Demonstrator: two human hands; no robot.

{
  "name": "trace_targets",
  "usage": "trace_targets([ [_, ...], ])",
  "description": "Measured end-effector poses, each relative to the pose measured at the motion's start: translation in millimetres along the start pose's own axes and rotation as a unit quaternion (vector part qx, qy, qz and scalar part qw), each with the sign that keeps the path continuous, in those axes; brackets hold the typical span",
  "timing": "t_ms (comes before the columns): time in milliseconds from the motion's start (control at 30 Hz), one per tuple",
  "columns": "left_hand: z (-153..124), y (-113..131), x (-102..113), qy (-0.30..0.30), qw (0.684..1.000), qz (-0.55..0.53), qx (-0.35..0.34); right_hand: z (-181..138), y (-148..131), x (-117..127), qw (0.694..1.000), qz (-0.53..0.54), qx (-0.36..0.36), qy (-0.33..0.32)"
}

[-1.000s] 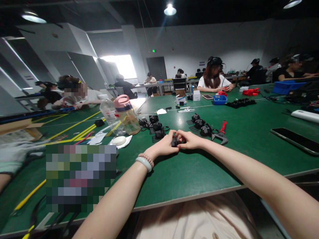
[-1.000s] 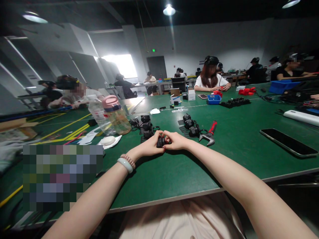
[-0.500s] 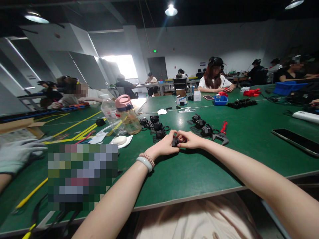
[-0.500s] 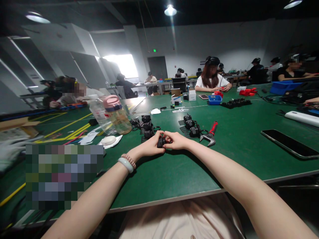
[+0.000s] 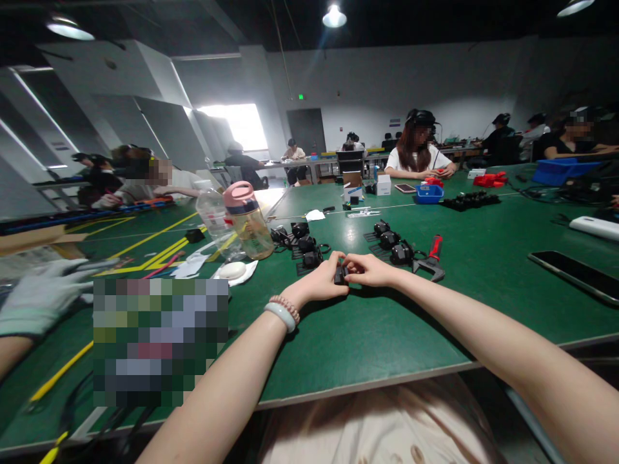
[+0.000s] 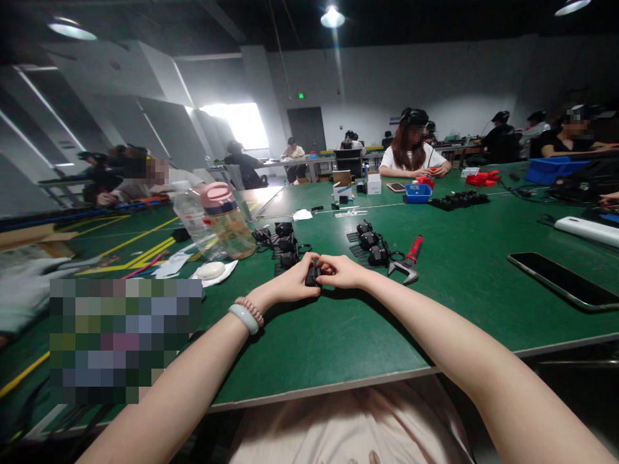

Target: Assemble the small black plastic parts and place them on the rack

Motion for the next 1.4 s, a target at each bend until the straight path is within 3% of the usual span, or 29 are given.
trace_targets([
  [1400, 1.7, -1.0, -0.4, 0.004, 1.0, 0.003, -0.006, -1.5, -3.2, 1.1, 1.0, 0.004, 0.0, -0.005],
])
Point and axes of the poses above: each hand's wrist, its own z-axis towards the middle knuckle, its own x-axis out of the back of the hand, y = z × x, the point moved 10 cm from there along z, towards the middle knuckle, and after that the axes turned 1 degree about -x, right-handed, at the moved point
